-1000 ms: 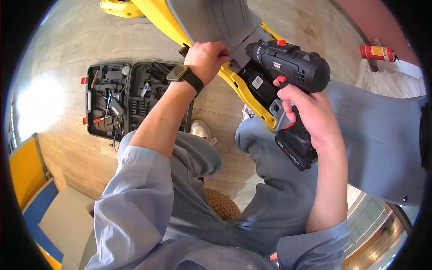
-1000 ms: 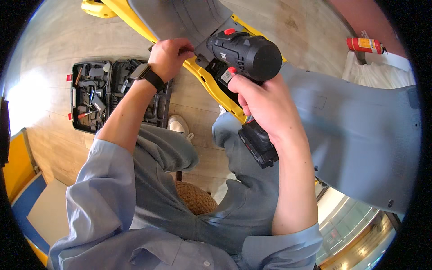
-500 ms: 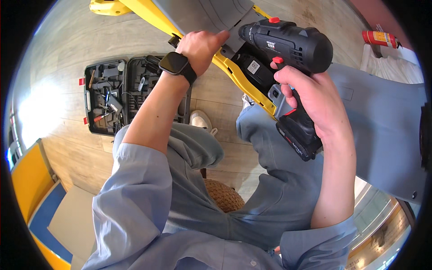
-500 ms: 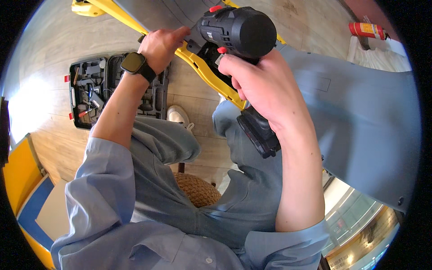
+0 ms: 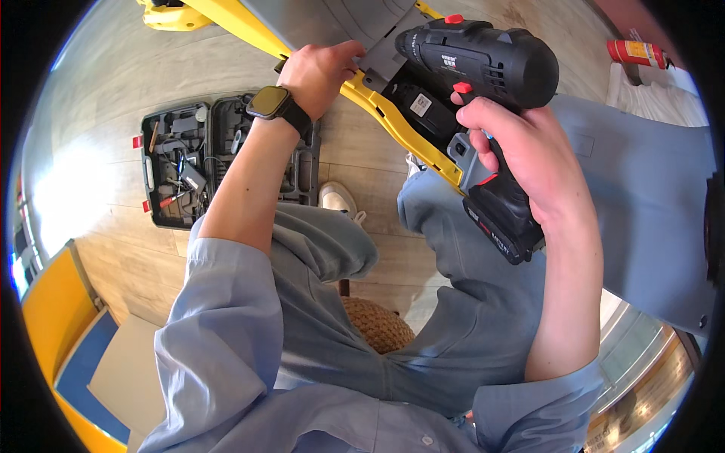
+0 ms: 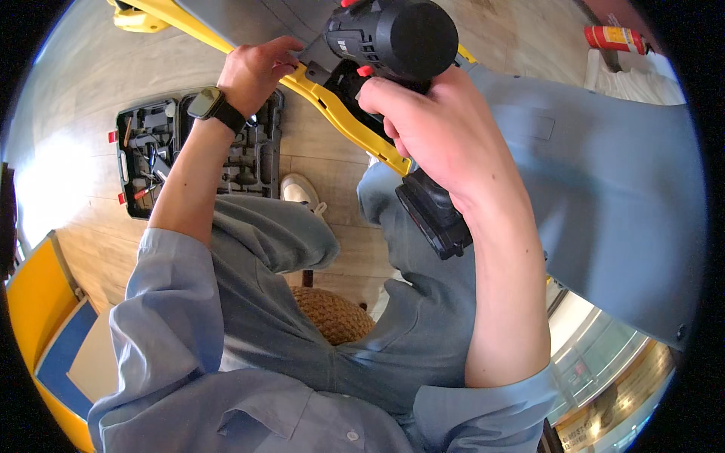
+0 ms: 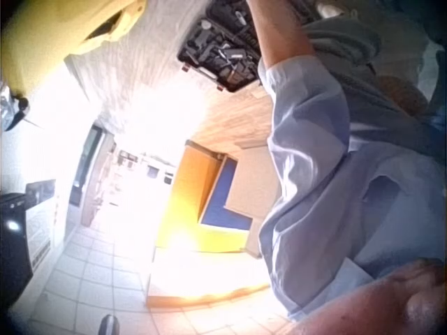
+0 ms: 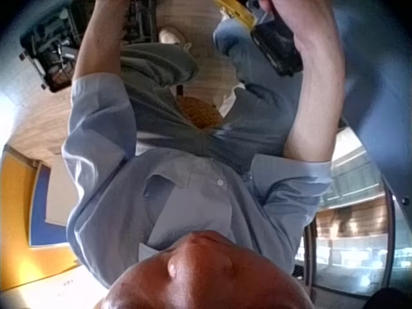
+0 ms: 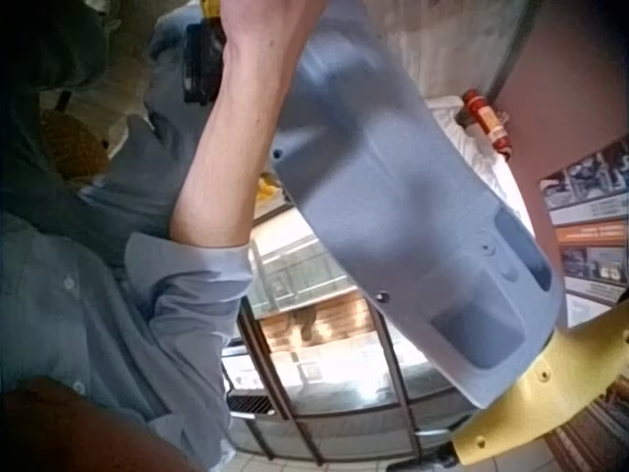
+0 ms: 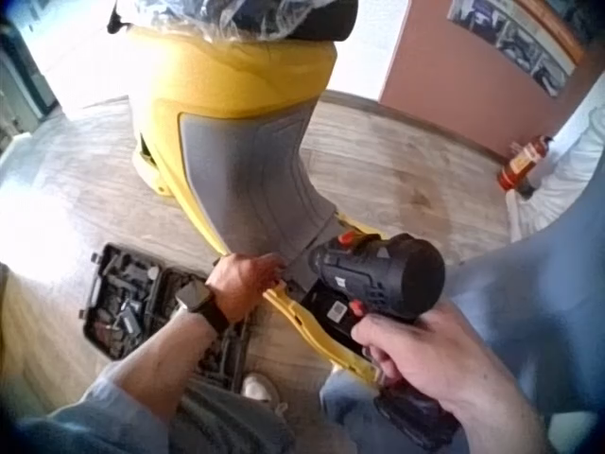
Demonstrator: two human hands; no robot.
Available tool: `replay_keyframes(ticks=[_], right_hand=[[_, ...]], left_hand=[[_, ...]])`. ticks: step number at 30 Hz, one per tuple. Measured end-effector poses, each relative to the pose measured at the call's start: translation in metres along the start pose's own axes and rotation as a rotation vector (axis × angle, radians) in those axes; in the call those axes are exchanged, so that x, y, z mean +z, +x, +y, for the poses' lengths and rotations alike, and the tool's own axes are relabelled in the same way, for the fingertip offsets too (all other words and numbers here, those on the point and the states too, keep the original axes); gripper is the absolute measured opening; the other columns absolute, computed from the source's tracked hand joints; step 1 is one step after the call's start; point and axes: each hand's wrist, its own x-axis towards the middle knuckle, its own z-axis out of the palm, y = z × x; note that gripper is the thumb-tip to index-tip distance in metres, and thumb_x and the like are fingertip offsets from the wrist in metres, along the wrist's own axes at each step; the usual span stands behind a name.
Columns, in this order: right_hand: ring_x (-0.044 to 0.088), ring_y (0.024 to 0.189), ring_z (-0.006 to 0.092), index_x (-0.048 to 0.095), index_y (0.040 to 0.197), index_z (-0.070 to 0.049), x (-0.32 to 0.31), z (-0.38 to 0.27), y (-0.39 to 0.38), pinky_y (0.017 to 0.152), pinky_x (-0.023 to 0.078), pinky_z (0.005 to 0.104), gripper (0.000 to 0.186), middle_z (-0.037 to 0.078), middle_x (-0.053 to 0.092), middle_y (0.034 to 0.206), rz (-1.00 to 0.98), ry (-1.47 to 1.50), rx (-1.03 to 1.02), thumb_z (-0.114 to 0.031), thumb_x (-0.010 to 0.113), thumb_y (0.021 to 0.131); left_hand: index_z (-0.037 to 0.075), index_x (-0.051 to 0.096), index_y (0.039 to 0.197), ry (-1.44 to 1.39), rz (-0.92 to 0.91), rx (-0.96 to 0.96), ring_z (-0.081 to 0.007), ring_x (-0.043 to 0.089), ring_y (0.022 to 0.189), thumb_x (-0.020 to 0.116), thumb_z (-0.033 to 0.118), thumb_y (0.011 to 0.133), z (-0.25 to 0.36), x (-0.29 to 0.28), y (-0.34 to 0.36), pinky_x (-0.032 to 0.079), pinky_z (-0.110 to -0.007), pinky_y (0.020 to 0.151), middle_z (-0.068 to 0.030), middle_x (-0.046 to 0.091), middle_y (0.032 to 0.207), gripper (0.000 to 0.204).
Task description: Using an electric drill to remove and re-attach a plastic body panel on an electric scooter.
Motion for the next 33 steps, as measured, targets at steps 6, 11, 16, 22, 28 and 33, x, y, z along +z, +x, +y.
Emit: replay_keyframes(ticks=[6, 11, 16, 22, 28, 33], right_hand=[[0.047, 0.055, 0.0076, 0.061, 0.077, -0.003, 0.001, 0.003, 0.001, 0.053, 0.036, 0.0265, 0.014, -0.002, 0.052, 0.060, -0.001, -0.009, -0.001, -0.017, 0.062, 0.076], [0.048, 0.055, 0.0079, 0.062, 0.079, -0.003, 0.001, 0.003, 0.002, 0.053, 0.037, 0.0270, 0.015, -0.001, 0.052, 0.060, -0.021, 0.003, -0.021, -0.018, 0.063, 0.077], [0.047, 0.055, 0.0079, 0.062, 0.078, -0.003, -0.001, 0.004, 0.002, 0.053, 0.037, 0.0271, 0.016, -0.001, 0.052, 0.060, -0.022, -0.003, -0.031, -0.018, 0.062, 0.077], [0.049, 0.055, 0.0083, 0.062, 0.077, -0.002, 0.001, 0.003, 0.004, 0.052, 0.037, 0.0273, 0.017, -0.001, 0.053, 0.060, -0.041, -0.002, -0.025, -0.019, 0.063, 0.077], [0.052, 0.056, 0.0097, 0.064, 0.079, -0.002, 0.010, 0.002, 0.005, 0.053, 0.040, 0.0274, 0.019, 0.001, 0.057, 0.061, -0.026, -0.029, -0.062, -0.021, 0.063, 0.077], [0.053, 0.057, 0.0098, 0.064, 0.079, -0.002, 0.020, 0.007, 0.014, 0.053, 0.040, 0.0273, 0.019, 0.002, 0.057, 0.061, -0.044, -0.075, 0.004, -0.021, 0.063, 0.078]], left_hand=[[0.013, 0.065, 0.104, 0.079, -0.013, 0.028, -0.0268, 0.069, 0.083, 0.064, 0.006, 0.082, 0.003, 0.001, 0.000, 0.055, -0.038, 0.073, -0.0073, 0.072, 0.086, 0.023], [0.014, 0.065, 0.104, 0.184, -0.025, 0.030, -0.0291, 0.068, 0.082, 0.063, 0.006, 0.083, 0.006, 0.003, -0.001, 0.054, -0.040, 0.070, -0.0091, 0.070, 0.084, 0.023], [0.014, 0.064, 0.106, 0.313, -0.058, 0.013, -0.0314, 0.067, 0.082, 0.063, 0.005, 0.081, 0.015, 0.002, -0.001, 0.054, -0.042, 0.069, -0.0106, 0.070, 0.085, 0.026], [0.011, 0.064, 0.105, 0.185, 0.010, 0.030, -0.0322, 0.066, 0.087, 0.066, 0.007, 0.080, 0.004, 0.007, -0.003, 0.054, -0.042, 0.071, -0.0104, 0.070, 0.086, 0.025], [0.012, 0.057, 0.117, 0.319, -0.104, -0.048, -0.0333, 0.064, 0.088, 0.070, 0.017, 0.080, 0.044, -0.016, -0.029, 0.055, -0.043, 0.076, -0.0125, 0.062, 0.117, 0.040], [0.006, 0.051, 0.118, 0.422, -0.422, -0.023, -0.0351, 0.065, 0.091, 0.076, 0.034, 0.074, 0.092, -0.005, -0.070, 0.056, -0.041, 0.072, -0.0228, 0.037, 0.146, 0.058]])
